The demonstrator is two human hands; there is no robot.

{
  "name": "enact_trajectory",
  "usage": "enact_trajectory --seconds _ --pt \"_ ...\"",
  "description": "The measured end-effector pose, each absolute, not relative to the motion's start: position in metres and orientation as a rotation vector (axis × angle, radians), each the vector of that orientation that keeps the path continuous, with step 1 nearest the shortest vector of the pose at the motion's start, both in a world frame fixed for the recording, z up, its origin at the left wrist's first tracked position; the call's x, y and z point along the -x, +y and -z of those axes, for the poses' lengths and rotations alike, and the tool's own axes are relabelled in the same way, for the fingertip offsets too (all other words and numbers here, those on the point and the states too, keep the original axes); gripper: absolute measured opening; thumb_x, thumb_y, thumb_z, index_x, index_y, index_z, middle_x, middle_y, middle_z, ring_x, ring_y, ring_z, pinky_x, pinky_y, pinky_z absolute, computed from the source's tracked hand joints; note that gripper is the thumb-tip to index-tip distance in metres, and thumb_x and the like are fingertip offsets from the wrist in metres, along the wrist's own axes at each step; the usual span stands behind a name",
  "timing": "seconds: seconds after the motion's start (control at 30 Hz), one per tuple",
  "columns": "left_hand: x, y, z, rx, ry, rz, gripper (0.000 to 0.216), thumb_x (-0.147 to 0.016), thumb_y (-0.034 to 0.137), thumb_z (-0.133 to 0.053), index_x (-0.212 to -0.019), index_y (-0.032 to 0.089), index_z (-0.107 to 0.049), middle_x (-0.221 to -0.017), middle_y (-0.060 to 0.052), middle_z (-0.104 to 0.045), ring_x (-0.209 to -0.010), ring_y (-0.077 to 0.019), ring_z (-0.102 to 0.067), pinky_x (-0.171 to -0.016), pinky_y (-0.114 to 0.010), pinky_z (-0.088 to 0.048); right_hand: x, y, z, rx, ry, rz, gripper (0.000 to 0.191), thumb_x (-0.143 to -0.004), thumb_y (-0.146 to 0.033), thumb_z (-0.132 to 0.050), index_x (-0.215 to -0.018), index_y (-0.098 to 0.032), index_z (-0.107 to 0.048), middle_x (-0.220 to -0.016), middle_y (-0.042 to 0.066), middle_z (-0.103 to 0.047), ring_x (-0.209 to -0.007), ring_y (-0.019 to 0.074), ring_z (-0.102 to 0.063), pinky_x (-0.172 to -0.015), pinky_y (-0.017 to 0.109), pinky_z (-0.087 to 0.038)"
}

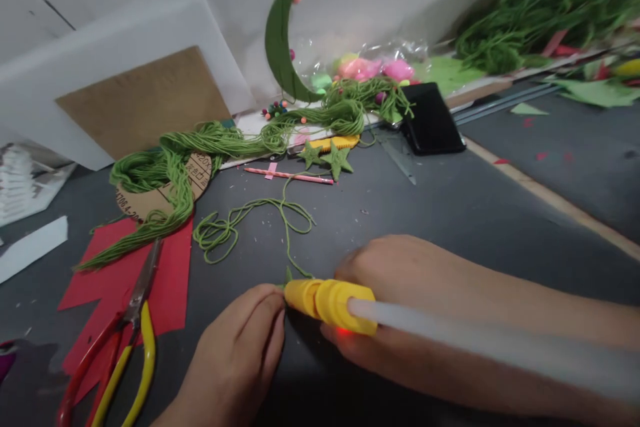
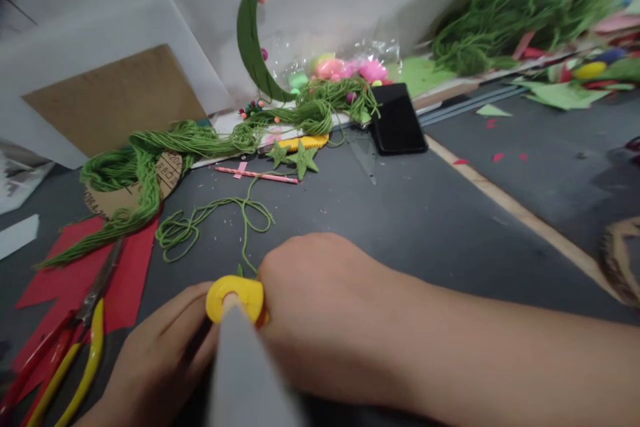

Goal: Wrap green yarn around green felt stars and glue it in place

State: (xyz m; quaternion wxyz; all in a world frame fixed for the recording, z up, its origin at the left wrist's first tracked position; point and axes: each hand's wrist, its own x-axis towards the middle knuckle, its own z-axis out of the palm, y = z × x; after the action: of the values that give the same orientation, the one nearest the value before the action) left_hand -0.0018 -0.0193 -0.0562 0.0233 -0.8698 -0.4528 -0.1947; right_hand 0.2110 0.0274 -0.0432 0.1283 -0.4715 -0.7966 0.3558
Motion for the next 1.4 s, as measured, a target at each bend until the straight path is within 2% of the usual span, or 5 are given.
enact_trajectory --seconds 0.27,0.6,0.9,1.1,1.4 --pt "0.002 -0.019 0.057 2.766 -1.510 0.739 0.014 -0.083 0.012 -0.040 -0.085 0.017 -0.053 -0.083 -0.006 -0.063 -0.075 -0.0152 -0.061 -0.067 -0.026 -0.051 -0.223 0.031 -0.006 1.532 -2.697 -0.136 0.013 -0.073 -0.028 -0.051 -0.080 -0.017 -0.050 -0.080 0.005 -0.052 -0.055 0.0138 -0.048 -0.049 0.026 -0.030" --pt "0.000 -0.018 0.055 2.794 -1.577 0.643 0.015 -0.084 0.011 -0.039 -0.078 0.016 -0.052 -0.075 -0.004 -0.059 -0.068 -0.0159 -0.057 -0.065 -0.029 -0.047 -0.235 0.028 0.000 1.516 -2.675 -0.017 0.046 -0.065 -0.020 -0.060 -0.110 -0.015 -0.050 -0.104 0.012 -0.050 -0.097 0.0270 -0.047 -0.080 0.038 -0.037" --pt "0.000 -0.017 0.057 2.783 -1.552 0.623 0.015 -0.084 0.010 -0.039 -0.077 0.017 -0.051 -0.071 -0.003 -0.057 -0.066 -0.0160 -0.055 -0.062 -0.029 -0.046 -0.159 0.023 0.018 1.108 -2.734 -0.406 0.005 -0.072 -0.020 -0.059 -0.071 -0.015 -0.060 -0.080 0.006 -0.057 -0.081 0.0190 -0.046 -0.069 0.030 -0.035" --pt "0.000 -0.014 0.058 2.806 -1.576 0.732 0.015 -0.084 0.010 -0.039 -0.079 0.016 -0.052 -0.073 -0.003 -0.058 -0.067 -0.0159 -0.055 -0.064 -0.029 -0.046 -0.166 0.034 0.023 1.254 -2.533 -0.882 0.008 -0.071 -0.010 -0.052 -0.065 -0.016 -0.053 -0.063 -0.001 -0.051 -0.063 0.0109 -0.044 -0.056 0.021 -0.031" --pt "0.000 -0.012 0.061 2.813 -1.594 0.789 0.015 -0.084 0.011 -0.040 -0.082 0.015 -0.055 -0.078 -0.005 -0.062 -0.070 -0.0160 -0.058 -0.065 -0.027 -0.047 -0.161 0.031 0.037 1.187 -2.507 -0.839 0.010 -0.072 -0.009 -0.053 -0.076 -0.018 -0.056 -0.070 -0.001 -0.057 -0.069 0.0135 -0.046 -0.066 0.026 -0.032"
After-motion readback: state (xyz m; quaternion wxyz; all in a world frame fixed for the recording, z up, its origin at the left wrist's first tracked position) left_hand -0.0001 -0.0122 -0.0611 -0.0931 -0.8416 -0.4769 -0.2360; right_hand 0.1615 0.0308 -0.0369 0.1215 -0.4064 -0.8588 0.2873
